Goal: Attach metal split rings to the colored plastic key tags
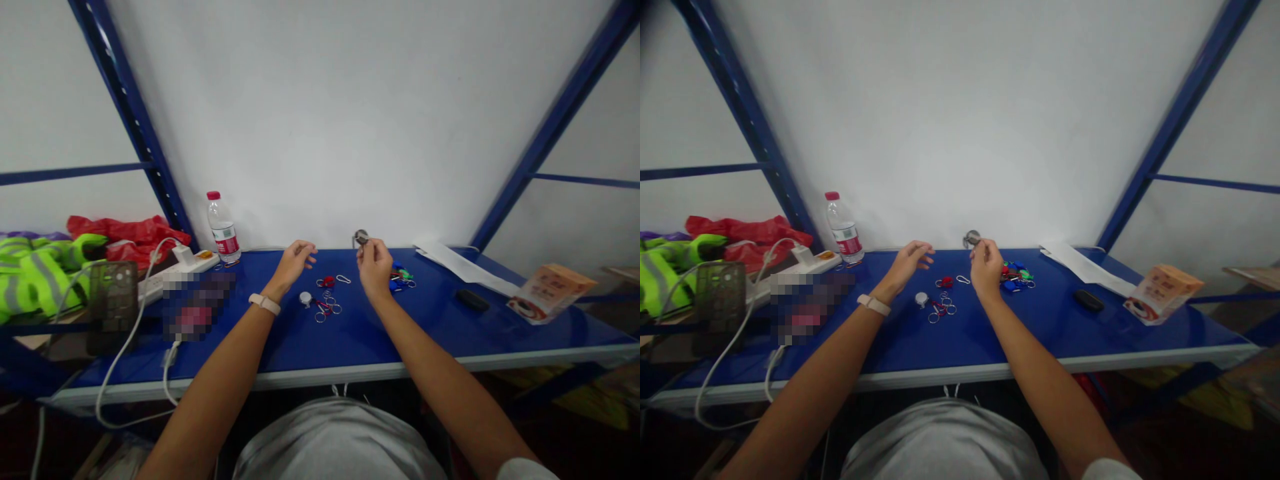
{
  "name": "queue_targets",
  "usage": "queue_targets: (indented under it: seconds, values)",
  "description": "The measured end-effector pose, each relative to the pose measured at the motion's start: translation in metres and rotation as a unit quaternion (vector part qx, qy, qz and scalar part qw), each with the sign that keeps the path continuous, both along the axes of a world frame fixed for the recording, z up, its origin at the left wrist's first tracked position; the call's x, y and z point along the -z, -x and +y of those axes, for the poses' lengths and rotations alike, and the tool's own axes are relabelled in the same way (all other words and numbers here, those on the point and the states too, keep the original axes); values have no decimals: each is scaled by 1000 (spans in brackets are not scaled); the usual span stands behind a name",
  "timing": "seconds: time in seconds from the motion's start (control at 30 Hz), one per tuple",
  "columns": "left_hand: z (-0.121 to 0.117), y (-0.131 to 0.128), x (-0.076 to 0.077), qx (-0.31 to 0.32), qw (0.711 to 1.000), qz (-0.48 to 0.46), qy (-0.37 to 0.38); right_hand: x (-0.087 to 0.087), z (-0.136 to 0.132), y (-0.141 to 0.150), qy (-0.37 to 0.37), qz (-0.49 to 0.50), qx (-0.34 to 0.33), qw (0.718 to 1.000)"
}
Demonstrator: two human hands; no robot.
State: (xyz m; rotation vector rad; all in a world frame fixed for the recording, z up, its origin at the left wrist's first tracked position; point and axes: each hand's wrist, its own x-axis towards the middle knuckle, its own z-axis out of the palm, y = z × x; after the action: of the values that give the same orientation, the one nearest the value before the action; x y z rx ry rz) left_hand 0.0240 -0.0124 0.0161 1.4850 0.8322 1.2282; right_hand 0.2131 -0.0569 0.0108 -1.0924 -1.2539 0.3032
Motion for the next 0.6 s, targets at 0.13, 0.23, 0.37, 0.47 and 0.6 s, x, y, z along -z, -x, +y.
queue_targets:
  seconds: [0.13, 0.23, 0.37, 0.47, 0.6]
  values:
    - [1, 1, 0, 1, 1000, -4, 12, 5, 14, -7, 48, 106, 3, 993]
    - [0, 1, -1, 7, 1000, 2, 10, 6, 17, -11, 95, 110, -26, 989]
    - [0, 0, 0, 16, 1000, 14, 6, 4, 14, -14, 100, 72, -23, 992]
    - [0, -1, 1, 20, 1000, 20, 5, 4, 10, -14, 85, -30, 12, 996]
    - [-1, -1, 1, 24, 999, 25, 5, 6, 8, -13, 83, -107, 9, 991]
